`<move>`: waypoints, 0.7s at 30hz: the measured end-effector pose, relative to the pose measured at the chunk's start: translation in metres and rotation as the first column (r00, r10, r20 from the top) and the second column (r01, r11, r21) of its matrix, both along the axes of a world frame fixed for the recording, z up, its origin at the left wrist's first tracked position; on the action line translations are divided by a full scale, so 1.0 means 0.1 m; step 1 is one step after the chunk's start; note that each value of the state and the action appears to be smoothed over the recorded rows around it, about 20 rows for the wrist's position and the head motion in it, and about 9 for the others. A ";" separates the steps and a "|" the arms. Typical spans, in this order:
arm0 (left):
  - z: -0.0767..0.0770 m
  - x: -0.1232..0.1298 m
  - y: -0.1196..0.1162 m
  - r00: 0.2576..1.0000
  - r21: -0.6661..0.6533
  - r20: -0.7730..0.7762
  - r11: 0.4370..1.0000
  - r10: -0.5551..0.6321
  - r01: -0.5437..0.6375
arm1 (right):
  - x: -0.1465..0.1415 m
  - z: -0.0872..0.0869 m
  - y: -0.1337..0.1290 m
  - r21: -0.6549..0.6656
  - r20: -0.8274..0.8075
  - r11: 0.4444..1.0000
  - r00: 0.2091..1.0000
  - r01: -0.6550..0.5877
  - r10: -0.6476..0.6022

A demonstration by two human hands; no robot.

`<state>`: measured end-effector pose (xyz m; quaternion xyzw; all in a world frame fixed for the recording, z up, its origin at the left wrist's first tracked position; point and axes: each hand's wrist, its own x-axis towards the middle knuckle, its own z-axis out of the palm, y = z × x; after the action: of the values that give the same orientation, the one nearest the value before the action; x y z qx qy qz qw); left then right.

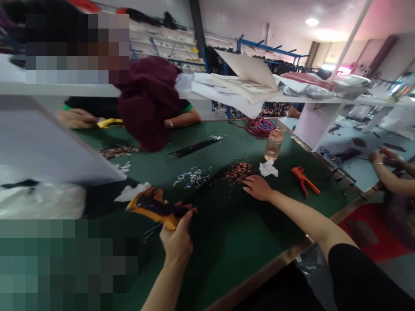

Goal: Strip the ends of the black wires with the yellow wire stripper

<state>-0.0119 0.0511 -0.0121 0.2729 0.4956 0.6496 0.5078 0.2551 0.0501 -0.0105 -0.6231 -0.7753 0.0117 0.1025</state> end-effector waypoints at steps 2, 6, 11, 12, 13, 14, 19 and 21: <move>0.02 0.01 -0.01 1.000 -0.001 0.010 1.000 -0.011 0.011 | -0.13 0.05 -0.02 -0.003 -0.002 1.000 1.000 -0.018 0.018; 0.05 0.01 -0.01 0.999 0.016 0.037 1.000 -0.016 0.015 | -0.50 0.02 -0.24 -0.026 -0.024 0.991 0.991 -0.133 0.133; 0.06 0.00 0.01 0.999 0.070 -0.037 0.997 -0.021 0.023 | -0.63 -0.07 -0.27 -0.039 -0.055 0.975 0.975 -0.218 0.215; 0.07 0.00 0.02 0.999 0.074 -0.049 0.997 -0.017 0.020 | -0.59 -0.06 -0.24 -0.035 -0.056 0.979 0.979 -0.200 0.198; 0.09 -0.01 0.02 0.999 0.071 -0.049 0.997 -0.010 0.014 | -0.55 -0.05 -0.21 -0.031 -0.056 0.984 0.983 -0.178 0.176; 0.11 -0.01 0.02 0.999 0.060 -0.040 0.998 -0.002 0.004 | -0.50 -0.04 -0.19 -0.028 -0.056 0.987 0.987 -0.155 0.154; 0.15 -0.03 0.01 1.000 -0.042 0.007 0.999 0.002 -0.002 | -0.38 0.04 -0.18 -0.025 -0.050 0.995 0.994 -0.100 0.099; 0.10 -0.03 0.02 1.000 -0.046 0.002 0.999 -0.021 0.021 | -0.37 0.08 -0.18 -0.026 -0.047 0.995 0.995 -0.092 0.091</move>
<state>-0.0151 0.0531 -0.0019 0.2660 0.5071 0.6329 0.5211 0.2178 0.0316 -0.0029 -0.5877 -0.8003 0.0413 0.1109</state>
